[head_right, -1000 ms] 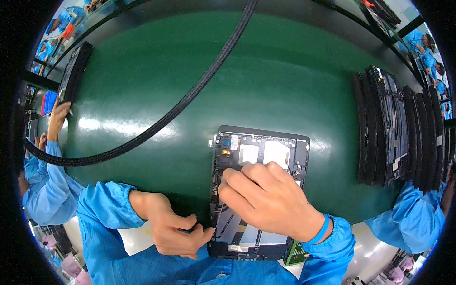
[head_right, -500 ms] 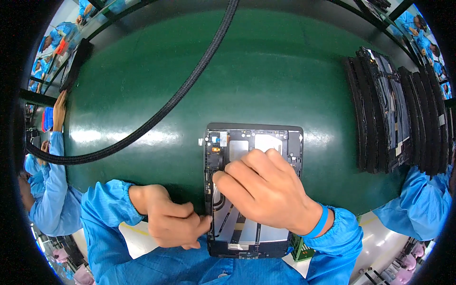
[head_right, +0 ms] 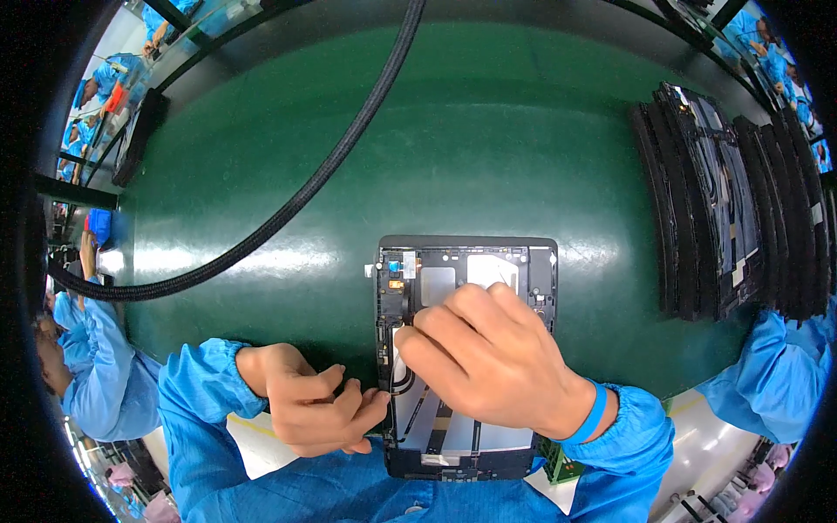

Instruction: The person installs ribbon cables and a circuit board into a tablet screen housing by hand, removing a protective film from the housing before inserting the components.

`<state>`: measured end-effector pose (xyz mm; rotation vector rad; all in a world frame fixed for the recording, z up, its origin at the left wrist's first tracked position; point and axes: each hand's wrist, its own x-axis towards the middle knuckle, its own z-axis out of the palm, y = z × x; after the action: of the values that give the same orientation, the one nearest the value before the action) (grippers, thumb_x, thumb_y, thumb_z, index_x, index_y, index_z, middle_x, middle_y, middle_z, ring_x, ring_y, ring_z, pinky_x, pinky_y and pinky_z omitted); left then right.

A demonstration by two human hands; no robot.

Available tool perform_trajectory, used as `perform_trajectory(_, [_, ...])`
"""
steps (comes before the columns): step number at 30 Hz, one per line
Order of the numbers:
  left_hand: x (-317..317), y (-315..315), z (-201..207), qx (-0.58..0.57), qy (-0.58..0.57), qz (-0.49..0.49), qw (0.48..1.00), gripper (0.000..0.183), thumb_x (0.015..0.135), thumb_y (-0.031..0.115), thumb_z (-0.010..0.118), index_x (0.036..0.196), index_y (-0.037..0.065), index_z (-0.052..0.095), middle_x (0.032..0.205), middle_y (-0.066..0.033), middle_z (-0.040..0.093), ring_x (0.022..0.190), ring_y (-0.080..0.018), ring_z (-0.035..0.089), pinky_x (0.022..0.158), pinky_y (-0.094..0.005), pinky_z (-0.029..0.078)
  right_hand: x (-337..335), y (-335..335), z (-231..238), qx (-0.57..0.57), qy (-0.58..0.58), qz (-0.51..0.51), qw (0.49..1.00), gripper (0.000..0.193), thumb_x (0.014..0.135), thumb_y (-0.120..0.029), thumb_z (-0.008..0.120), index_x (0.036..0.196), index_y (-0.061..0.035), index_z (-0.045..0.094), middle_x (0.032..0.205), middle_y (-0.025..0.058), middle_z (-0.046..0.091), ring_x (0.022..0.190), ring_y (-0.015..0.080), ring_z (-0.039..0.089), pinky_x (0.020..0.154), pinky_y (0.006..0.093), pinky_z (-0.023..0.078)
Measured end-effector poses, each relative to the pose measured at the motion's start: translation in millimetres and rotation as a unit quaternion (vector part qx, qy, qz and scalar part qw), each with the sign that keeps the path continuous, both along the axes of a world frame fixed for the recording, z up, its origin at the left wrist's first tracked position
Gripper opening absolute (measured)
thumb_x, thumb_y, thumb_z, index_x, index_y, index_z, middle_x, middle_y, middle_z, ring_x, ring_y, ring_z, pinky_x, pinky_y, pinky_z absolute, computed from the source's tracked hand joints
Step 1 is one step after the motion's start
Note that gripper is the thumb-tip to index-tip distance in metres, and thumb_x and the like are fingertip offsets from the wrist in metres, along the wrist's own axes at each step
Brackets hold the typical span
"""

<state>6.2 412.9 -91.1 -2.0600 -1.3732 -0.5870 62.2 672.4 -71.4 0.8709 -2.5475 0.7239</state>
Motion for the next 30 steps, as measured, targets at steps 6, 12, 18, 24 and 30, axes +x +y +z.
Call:
perform_trajectory(6, [-2,3,-1,0.024,0.028,0.015,0.999,0.043,0.102,0.030,0.064,0.080,-0.003,0.081,0.080,-0.0104,0.076,0.072,-0.0186,0.064,0.060,-0.0326,0.051,1,0,-7,-0.021,0.003,0.004,1.000,0.034,0.066,-0.002,0.077,0.099,-0.0103,0.080,0.099,-0.0006,0.074,0.086,0.0214,0.060,0.068,0.0361,0.043])
perform_trajectory(12, [-4,2,2,-0.031,-0.040,-0.023,0.998,0.042,0.102,0.027,0.066,0.079,-0.005,0.078,0.083,-0.0156,0.077,0.075,-0.0238,0.073,0.070,-0.0366,0.065,-1,2,-4,-0.031,-0.002,0.014,0.999,0.033,0.069,-0.003,0.078,0.101,-0.0089,0.079,0.100,0.0008,0.074,0.086,0.0213,0.061,0.067,0.0357,0.043])
perform_trajectory(18, [-5,4,4,-0.042,-0.043,-0.038,0.997,0.041,0.103,0.025,0.066,0.078,-0.005,0.076,0.083,-0.0165,0.076,0.076,-0.0264,0.075,0.074,-0.0378,0.068,0,1,-4,-0.029,-0.011,0.010,0.999,0.032,0.070,-0.004,0.077,0.102,-0.0084,0.079,0.099,0.0007,0.073,0.087,0.0216,0.061,0.067,0.0358,0.043])
perform_trajectory(24, [-6,2,0,-0.046,-0.050,-0.029,0.997,0.037,0.102,0.024,0.068,0.080,-0.005,0.077,0.085,-0.0155,0.076,0.079,-0.0268,0.075,0.076,-0.0392,0.067,-8,4,-8,-0.055,-0.016,0.026,0.998,0.030,0.071,-0.004,0.077,0.102,-0.0063,0.076,0.094,0.0031,0.067,0.088,0.0244,0.060,0.071,0.0370,0.046])
perform_trajectory(30, [-4,3,6,-0.101,-0.067,-0.003,0.993,0.037,0.103,0.025,0.068,0.084,-0.005,0.077,0.094,-0.0145,0.077,0.085,-0.0269,0.076,0.084,-0.0399,0.066,-26,4,2,-0.123,-0.156,0.074,0.977,0.018,0.079,0.001,0.075,0.093,-0.0038,0.065,0.087,0.0122,0.060,0.090,0.0353,0.061,0.075,0.0449,0.052])
